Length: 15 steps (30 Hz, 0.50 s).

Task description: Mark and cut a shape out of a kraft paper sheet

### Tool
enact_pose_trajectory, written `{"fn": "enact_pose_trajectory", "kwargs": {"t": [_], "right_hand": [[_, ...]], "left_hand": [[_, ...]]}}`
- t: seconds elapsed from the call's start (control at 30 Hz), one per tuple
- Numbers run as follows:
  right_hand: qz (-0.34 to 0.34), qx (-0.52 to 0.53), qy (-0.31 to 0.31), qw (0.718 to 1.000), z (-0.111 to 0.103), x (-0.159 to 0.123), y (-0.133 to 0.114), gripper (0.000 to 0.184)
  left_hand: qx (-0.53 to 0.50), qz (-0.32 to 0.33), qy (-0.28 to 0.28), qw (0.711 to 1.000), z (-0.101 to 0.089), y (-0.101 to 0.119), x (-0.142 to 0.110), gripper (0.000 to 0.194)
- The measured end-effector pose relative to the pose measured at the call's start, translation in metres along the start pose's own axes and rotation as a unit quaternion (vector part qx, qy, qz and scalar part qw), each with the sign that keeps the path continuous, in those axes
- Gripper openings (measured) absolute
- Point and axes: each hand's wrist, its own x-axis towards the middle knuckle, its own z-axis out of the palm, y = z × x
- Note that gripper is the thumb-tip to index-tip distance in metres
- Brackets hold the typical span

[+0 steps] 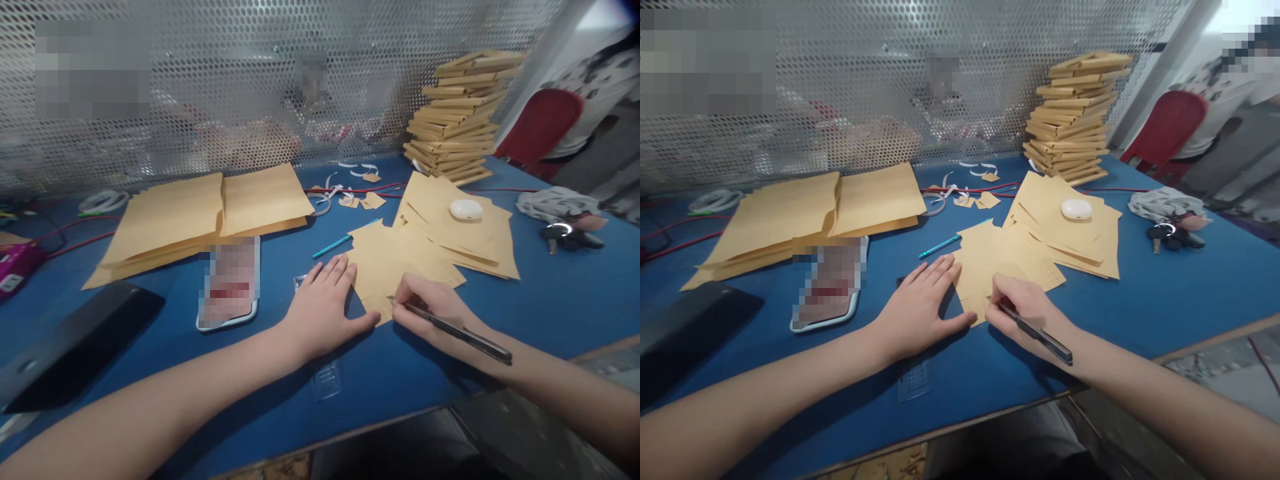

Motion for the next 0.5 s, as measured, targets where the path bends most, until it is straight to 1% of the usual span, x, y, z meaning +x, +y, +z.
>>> {"fn": "enact_pose_trajectory", "kwargs": {"t": [0.17, 0.2, 0.33, 0.37, 0.43, 0.5], "right_hand": [[-0.001, 0.014, 0.003, 1.0, 0.001, -0.001, 0.002, 0.015], [0.005, 0.026, 0.011, 1.0, 0.0, -0.001, 0.003, 0.015], [0.052, 0.091, 0.1, 0.989, -0.004, -0.001, 0.009, 0.013], [0.06, 0.101, 0.111, 0.987, -0.006, -0.001, 0.01, 0.013], [0.062, 0.108, 0.098, 0.987, -0.009, 0.0, 0.013, 0.009], [0.047, 0.108, 0.058, 0.991, -0.011, 0.002, 0.016, 0.007]], "left_hand": [[0.0, 0.003, -0.001, 1.0, -0.001, 0.0, 0.001, 0.083], [0.0, 0.003, -0.001, 1.0, -0.001, 0.0, 0.001, 0.083], [-0.004, 0.002, -0.004, 1.0, -0.003, 0.0, 0.0, 0.083], [-0.005, 0.002, -0.005, 1.0, -0.003, 0.0, 0.0, 0.083], [-0.007, 0.002, -0.006, 1.0, -0.003, 0.001, 0.0, 0.083], [-0.007, 0.002, -0.006, 1.0, -0.003, 0.001, 0.0, 0.083]]}}
